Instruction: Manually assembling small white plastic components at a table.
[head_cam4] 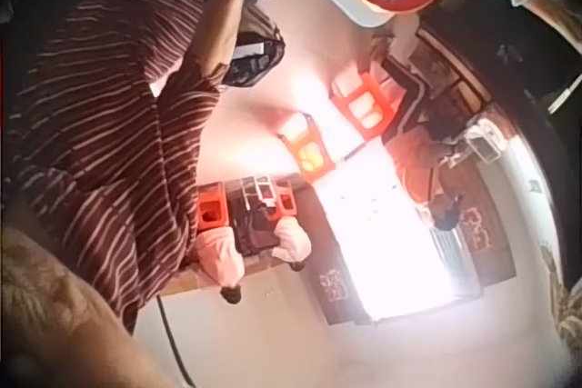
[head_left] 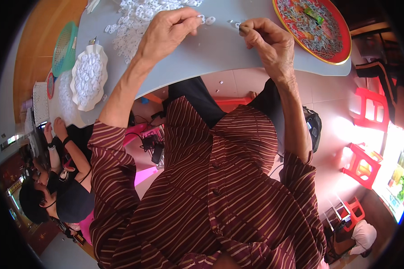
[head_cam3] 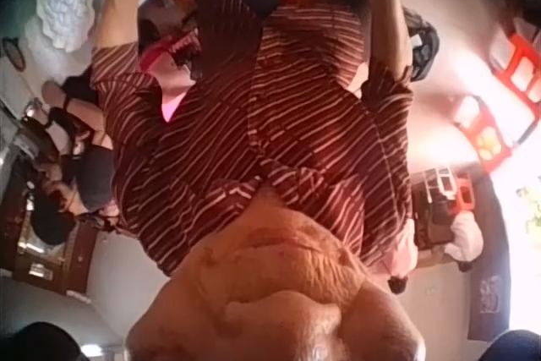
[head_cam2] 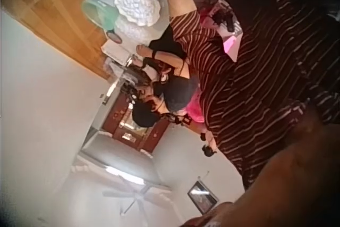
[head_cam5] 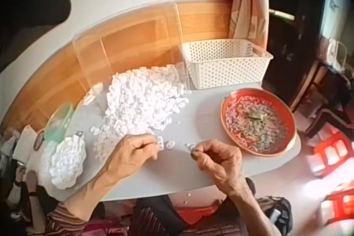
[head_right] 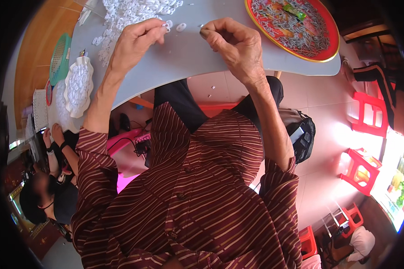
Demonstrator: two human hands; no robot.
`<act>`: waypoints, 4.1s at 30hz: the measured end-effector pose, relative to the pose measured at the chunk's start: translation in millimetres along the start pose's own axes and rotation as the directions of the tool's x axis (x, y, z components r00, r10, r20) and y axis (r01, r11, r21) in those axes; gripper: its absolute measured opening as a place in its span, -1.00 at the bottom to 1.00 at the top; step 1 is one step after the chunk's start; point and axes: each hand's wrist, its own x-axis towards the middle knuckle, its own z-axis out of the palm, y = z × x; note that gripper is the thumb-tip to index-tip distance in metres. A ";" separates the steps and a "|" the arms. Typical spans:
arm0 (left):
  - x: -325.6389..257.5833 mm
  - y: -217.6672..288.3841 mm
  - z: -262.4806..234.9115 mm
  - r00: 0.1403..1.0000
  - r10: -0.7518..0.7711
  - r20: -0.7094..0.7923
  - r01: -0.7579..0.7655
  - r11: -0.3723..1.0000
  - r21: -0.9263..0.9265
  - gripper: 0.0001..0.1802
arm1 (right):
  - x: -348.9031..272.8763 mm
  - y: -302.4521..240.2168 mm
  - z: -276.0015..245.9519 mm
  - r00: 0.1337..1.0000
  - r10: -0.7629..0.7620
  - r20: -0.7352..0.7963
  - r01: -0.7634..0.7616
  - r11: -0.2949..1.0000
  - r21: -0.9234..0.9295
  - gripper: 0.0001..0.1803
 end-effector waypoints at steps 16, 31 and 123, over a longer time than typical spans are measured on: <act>0.4 24.9 60.5 0.982 -0.188 -0.018 0.110 0.649 -0.753 -0.82 | 0.4 -2.1 9.0 0.996 0.083 0.044 -0.092 0.961 0.259 -0.85; -1.4 30.8 58.0 0.969 0.137 -0.204 -0.135 0.991 0.027 -0.90 | 0.1 -5.4 11.0 0.997 0.077 -0.015 -0.067 0.940 0.335 -0.84; 3.0 22.2 76.3 0.963 0.035 -0.266 -0.169 0.849 -0.501 -0.84 | 1.4 3.6 11.9 0.993 0.111 -0.046 -0.088 0.935 0.343 -0.82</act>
